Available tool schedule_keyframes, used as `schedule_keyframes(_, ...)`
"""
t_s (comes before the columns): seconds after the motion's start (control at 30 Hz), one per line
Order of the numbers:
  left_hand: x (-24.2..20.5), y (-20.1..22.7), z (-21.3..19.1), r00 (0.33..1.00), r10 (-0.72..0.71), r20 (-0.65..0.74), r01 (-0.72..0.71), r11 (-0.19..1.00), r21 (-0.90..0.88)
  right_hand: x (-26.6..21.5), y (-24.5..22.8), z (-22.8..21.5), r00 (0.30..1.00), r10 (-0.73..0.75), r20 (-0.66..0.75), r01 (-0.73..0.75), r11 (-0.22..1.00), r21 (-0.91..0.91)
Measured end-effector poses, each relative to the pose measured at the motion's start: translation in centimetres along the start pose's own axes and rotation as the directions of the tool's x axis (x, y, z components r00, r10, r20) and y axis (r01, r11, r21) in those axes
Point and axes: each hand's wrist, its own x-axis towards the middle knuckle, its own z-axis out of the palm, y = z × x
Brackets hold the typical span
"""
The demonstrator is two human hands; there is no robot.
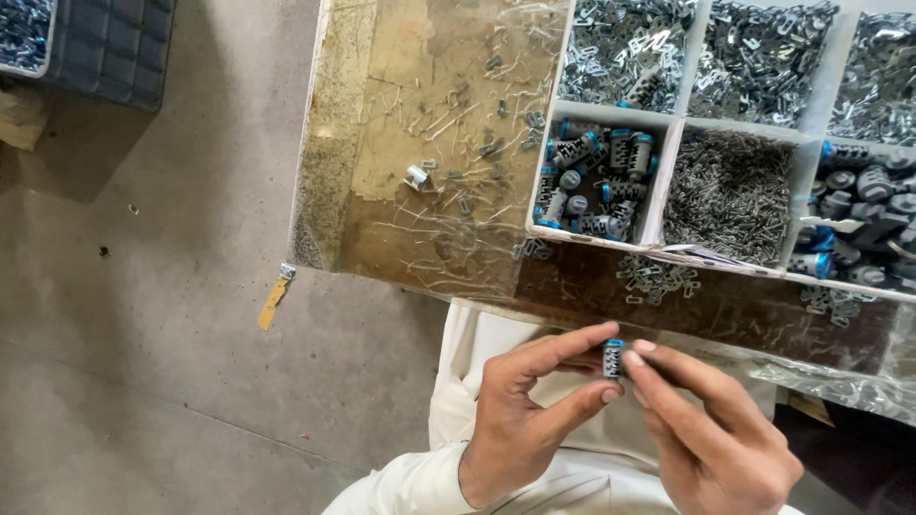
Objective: The person assembles small cylindrical key components by inserting metal pins into a blue and silver housing. They repeatedly pick up pins from a compartmentalized tray and insert them into the cylinder, then place the assembled unit into a designated compartment.
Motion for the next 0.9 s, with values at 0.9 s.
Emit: schedule_keyframes(0.9,-0.1,-5.0,-0.3,0.971,0.229,0.061,-0.237,0.945,0.225,8.1,2.7,-8.1,0.917,-0.174,-0.359,0.116,0.978,-0.176)
